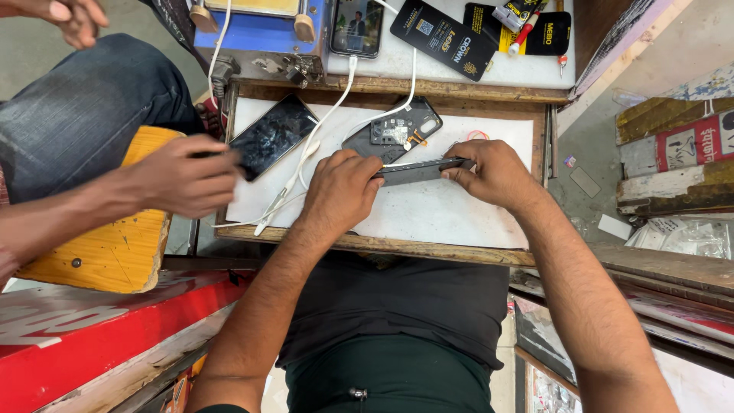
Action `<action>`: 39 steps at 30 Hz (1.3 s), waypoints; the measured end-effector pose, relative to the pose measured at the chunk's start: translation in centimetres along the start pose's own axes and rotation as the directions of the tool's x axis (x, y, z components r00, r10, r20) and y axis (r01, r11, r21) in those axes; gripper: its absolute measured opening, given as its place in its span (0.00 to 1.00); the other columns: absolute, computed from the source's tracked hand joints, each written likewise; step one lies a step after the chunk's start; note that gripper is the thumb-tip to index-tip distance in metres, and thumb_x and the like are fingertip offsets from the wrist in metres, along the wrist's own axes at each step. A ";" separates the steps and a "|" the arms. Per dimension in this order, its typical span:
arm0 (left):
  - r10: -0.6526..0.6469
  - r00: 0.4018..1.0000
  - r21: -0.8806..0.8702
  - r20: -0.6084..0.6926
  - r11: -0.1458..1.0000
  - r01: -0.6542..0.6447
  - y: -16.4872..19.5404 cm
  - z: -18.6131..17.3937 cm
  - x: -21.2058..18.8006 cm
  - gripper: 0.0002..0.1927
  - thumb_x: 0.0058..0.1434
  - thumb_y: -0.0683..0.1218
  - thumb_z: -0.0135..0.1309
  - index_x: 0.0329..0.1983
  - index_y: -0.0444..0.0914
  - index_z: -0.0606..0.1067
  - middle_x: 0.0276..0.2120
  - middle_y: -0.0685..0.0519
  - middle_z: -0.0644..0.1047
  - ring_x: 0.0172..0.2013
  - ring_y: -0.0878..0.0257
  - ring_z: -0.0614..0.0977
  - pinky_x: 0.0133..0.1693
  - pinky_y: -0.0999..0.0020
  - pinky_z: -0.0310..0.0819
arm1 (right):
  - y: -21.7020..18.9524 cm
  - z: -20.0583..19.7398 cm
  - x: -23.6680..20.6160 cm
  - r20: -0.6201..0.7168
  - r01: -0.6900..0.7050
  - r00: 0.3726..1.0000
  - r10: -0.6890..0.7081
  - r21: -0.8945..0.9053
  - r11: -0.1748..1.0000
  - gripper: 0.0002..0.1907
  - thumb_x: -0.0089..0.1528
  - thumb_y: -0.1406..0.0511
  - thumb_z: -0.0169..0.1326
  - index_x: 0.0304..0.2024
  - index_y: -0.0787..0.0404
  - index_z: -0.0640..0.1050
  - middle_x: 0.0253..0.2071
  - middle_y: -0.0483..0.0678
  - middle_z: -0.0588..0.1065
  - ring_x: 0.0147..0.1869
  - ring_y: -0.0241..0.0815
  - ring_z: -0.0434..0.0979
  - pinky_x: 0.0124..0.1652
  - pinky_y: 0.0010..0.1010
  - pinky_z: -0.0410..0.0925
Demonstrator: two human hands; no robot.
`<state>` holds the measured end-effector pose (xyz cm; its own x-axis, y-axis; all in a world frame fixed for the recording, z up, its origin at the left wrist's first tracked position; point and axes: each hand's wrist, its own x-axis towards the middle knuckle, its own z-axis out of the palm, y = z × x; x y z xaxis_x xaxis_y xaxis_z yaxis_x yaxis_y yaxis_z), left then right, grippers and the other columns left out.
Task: The person disassembles a smartphone, removes the battery and camera module, and reassembles the device. They handle the phone, battery, and camera components, then place the phone back on the workbench.
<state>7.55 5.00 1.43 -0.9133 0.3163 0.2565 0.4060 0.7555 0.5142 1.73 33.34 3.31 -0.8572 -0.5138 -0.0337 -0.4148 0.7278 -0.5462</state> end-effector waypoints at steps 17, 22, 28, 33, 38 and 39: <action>0.005 0.979 -0.092 -0.202 0.996 -0.024 1.4 2.1 -1.8 0.17 0.54 0.42 0.68 0.46 0.38 0.78 0.41 0.51 0.80 0.51 0.52 0.79 0.55 0.53 0.70 | -0.5 1.9 -2.5 -0.239 0.145 0.961 -0.140 0.007 0.989 0.14 0.52 0.73 0.62 0.41 0.60 0.81 0.44 0.51 0.81 0.49 0.53 0.81 0.51 0.41 0.72; 0.075 0.971 -0.059 -0.228 0.994 -0.091 1.3 2.2 -2.1 0.15 0.51 0.40 0.68 0.43 0.37 0.80 0.40 0.52 0.80 0.51 0.52 0.78 0.55 0.54 0.69 | -0.6 2.7 -2.9 -0.291 0.164 0.944 -0.156 0.005 0.986 0.17 0.50 0.75 0.61 0.42 0.61 0.80 0.46 0.51 0.81 0.53 0.53 0.80 0.54 0.41 0.71; 0.076 0.970 -0.025 -0.232 0.996 -0.084 1.3 2.0 -2.0 0.14 0.52 0.40 0.68 0.42 0.37 0.81 0.38 0.53 0.79 0.49 0.54 0.77 0.56 0.54 0.69 | -0.8 3.0 -2.7 -0.305 0.149 0.942 -0.140 0.007 0.989 0.17 0.50 0.76 0.60 0.42 0.61 0.80 0.47 0.52 0.81 0.54 0.52 0.80 0.55 0.40 0.70; 0.068 0.968 -0.008 -0.242 0.997 -0.072 1.1 2.2 -2.2 0.15 0.52 0.41 0.68 0.43 0.37 0.80 0.38 0.53 0.79 0.49 0.54 0.77 0.56 0.54 0.69 | -0.9 3.1 -2.7 -0.290 0.135 0.948 -0.129 0.000 0.991 0.18 0.49 0.78 0.57 0.42 0.61 0.80 0.47 0.51 0.81 0.55 0.52 0.80 0.57 0.40 0.71; 0.057 0.967 -0.011 -0.247 0.998 -0.062 1.0 2.5 -2.4 0.15 0.53 0.41 0.68 0.43 0.38 0.80 0.38 0.53 0.79 0.49 0.55 0.78 0.56 0.55 0.69 | -0.9 3.3 -2.7 -0.281 0.111 0.953 -0.111 -0.014 0.994 0.19 0.49 0.78 0.57 0.42 0.61 0.80 0.47 0.51 0.81 0.56 0.51 0.80 0.57 0.39 0.70; 0.057 0.968 -0.008 -0.243 0.998 -0.061 1.0 2.6 -2.4 0.14 0.53 0.41 0.68 0.43 0.38 0.80 0.38 0.53 0.79 0.49 0.55 0.78 0.56 0.55 0.69 | -0.9 3.3 -2.7 -0.279 0.104 0.955 -0.105 -0.018 0.994 0.19 0.49 0.77 0.57 0.42 0.61 0.80 0.47 0.51 0.81 0.56 0.51 0.80 0.58 0.39 0.70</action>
<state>10.02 6.46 -0.82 -0.8535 0.2103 0.4767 0.4613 0.7303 0.5038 5.41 32.54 1.16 -0.8599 -0.4402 0.2586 -0.5071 0.6781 -0.5320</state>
